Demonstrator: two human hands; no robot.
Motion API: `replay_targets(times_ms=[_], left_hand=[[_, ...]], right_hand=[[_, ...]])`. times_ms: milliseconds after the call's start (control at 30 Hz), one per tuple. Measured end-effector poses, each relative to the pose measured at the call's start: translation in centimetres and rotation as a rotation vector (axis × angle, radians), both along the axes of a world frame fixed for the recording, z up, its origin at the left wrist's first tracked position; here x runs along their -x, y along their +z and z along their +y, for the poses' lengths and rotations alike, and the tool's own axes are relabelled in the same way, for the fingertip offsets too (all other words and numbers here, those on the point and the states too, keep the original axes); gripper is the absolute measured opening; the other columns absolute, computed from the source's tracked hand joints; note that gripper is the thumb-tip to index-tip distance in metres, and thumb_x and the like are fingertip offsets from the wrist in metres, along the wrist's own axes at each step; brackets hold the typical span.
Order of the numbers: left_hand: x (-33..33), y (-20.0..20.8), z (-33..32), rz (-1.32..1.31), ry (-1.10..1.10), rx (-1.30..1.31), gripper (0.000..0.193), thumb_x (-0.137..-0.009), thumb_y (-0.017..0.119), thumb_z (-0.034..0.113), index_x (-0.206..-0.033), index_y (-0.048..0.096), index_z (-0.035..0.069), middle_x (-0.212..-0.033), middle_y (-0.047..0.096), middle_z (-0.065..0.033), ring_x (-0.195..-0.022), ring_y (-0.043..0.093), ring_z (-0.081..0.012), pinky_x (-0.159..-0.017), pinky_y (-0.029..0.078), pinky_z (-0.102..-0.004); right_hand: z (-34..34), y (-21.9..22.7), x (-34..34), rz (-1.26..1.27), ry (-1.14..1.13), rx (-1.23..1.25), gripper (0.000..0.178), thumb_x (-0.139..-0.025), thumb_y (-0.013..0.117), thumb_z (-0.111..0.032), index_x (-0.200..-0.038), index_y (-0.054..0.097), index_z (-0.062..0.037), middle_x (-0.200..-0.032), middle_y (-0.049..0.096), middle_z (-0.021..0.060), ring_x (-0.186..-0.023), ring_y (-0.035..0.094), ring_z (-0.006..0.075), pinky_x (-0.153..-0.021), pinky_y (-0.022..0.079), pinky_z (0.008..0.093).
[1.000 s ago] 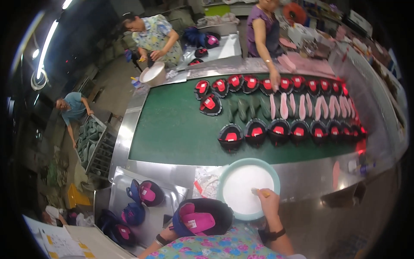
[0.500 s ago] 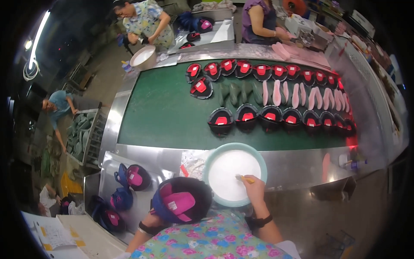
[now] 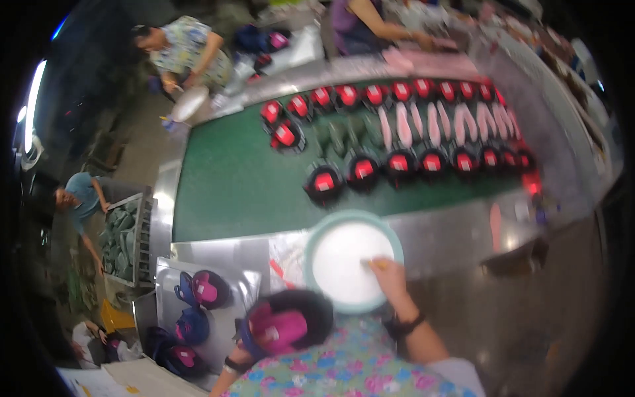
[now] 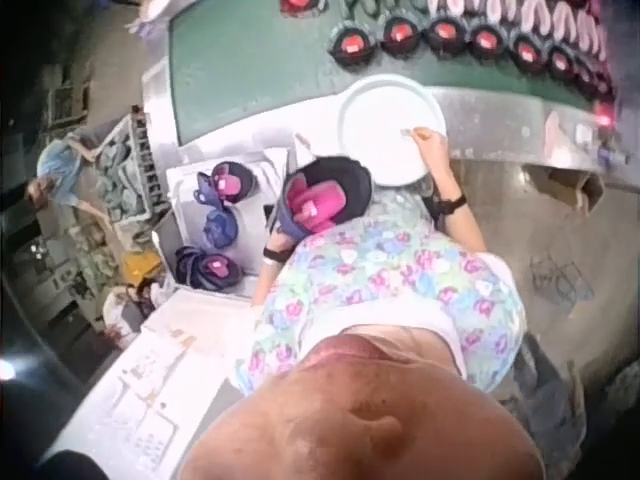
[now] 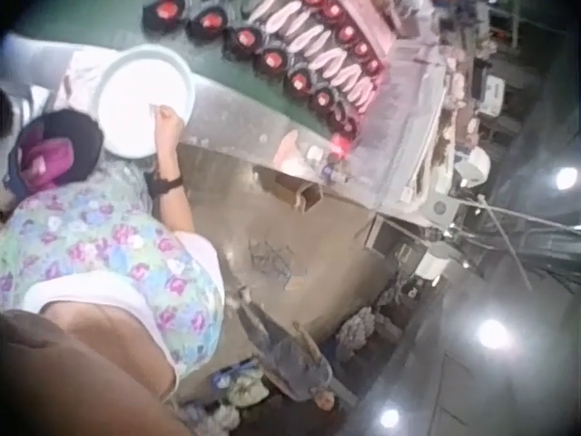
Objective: Applying glue to the interior of shoe uppers using a brush and a bowl of adhesive.
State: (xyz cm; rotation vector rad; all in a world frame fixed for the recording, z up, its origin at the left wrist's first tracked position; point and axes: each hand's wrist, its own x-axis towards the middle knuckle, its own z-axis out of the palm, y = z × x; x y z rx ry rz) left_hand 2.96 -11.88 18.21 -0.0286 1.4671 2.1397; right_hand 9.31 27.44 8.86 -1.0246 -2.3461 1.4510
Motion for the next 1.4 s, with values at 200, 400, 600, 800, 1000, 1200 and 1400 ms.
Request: replay_targets(times_ms=[200, 400, 600, 800, 1000, 1200, 1400], left_hand=[[1.1, -1.0, 1.2, -0.224, -0.042, 0.107, 0.051, -0.084, 0.058, -0.006, -0.132, 0.045, 0.003, -0.123, 0.056, -0.0078, -0.109, 0.056, -0.0194, -0.093, 0.046, -0.0326], [3.9, -3.5, 1.5, -0.312, -0.090, 0.151, 0.047, -0.087, 0.059, -0.001, -0.132, 0.045, 0.002, -0.124, 0.056, -0.0100, -0.108, 0.057, -0.0197, -0.091, 0.048, -0.0325], [6.0, -6.6, 3.4, -0.375, -0.124, 0.169, 0.027, -0.087, 0.060, 0.001, -0.113, 0.055, 0.005, -0.092, 0.058, 0.0003, -0.081, 0.057, -0.0086, -0.074, 0.047, -0.0230], [6.6, -8.7, 6.4, -0.348, -0.283, 0.085, 0.026, -0.090, 0.057, 0.008, -0.116, 0.053, 0.004, -0.093, 0.058, -0.0014, -0.082, 0.056, -0.0110, -0.076, 0.046, -0.0245], [6.7, -8.2, 8.9, -0.338, -0.401, 0.032, 0.039, -0.090, 0.058, 0.007, -0.127, 0.048, 0.002, -0.112, 0.059, -0.0051, -0.098, 0.057, -0.0136, -0.086, 0.046, -0.0274], [7.9, -6.7, 10.6, -0.166, -0.378, 0.063, 0.045, -0.091, 0.056, 0.004, -0.134, 0.040, 0.001, -0.128, 0.051, -0.0119, -0.113, 0.053, -0.0238, -0.097, 0.046, -0.0391], [8.7, -6.3, 11.8, 0.005, -0.258, 0.198, 0.041, -0.092, 0.057, 0.010, -0.130, 0.045, 0.001, -0.119, 0.057, -0.0085, -0.106, 0.057, -0.0206, -0.092, 0.047, -0.0357]], right_hand=[[-1.2, 1.5, 1.2, -0.015, 0.002, -0.106, 0.018, -0.080, 0.069, -0.020, -0.090, 0.070, -0.0047, -0.082, 0.068, 0.0171, -0.074, 0.067, 0.0316, -0.066, 0.053, 0.0367], [-3.1, -0.3, 1.6, -0.053, -0.063, -0.098, 0.017, -0.078, 0.071, -0.014, -0.091, 0.071, -0.0029, -0.083, 0.068, 0.0179, -0.074, 0.067, 0.0311, -0.069, 0.053, 0.0345], [-3.9, -1.9, 1.3, -0.133, -0.043, -0.174, 0.017, -0.077, 0.072, -0.010, -0.091, 0.070, -0.0010, -0.083, 0.068, 0.0180, -0.074, 0.068, 0.0299, -0.069, 0.053, 0.0334], [-4.5, 7.7, 2.2, 0.233, -0.023, 0.184, 0.018, -0.077, 0.074, -0.009, -0.094, 0.071, -0.0029, -0.085, 0.071, 0.0098, -0.077, 0.067, 0.0146, -0.070, 0.051, 0.0242], [-4.5, 8.3, 2.4, 0.225, 0.003, 0.161, 0.017, -0.078, 0.073, -0.011, -0.093, 0.071, -0.0023, -0.085, 0.070, 0.0068, -0.077, 0.064, 0.0111, -0.072, 0.050, 0.0240], [-3.6, 6.1, 0.1, 0.062, -0.236, -0.101, 0.022, -0.076, 0.076, -0.023, -0.079, 0.068, -0.0017, -0.064, 0.065, 0.0082, -0.057, 0.062, 0.0131, -0.057, 0.049, 0.0256], [-5.8, 7.8, -0.1, 0.048, -0.207, 0.018, 0.029, -0.078, 0.074, -0.026, -0.073, 0.065, 0.0003, -0.055, 0.060, 0.0083, -0.049, 0.059, 0.0125, -0.050, 0.046, 0.0268]])
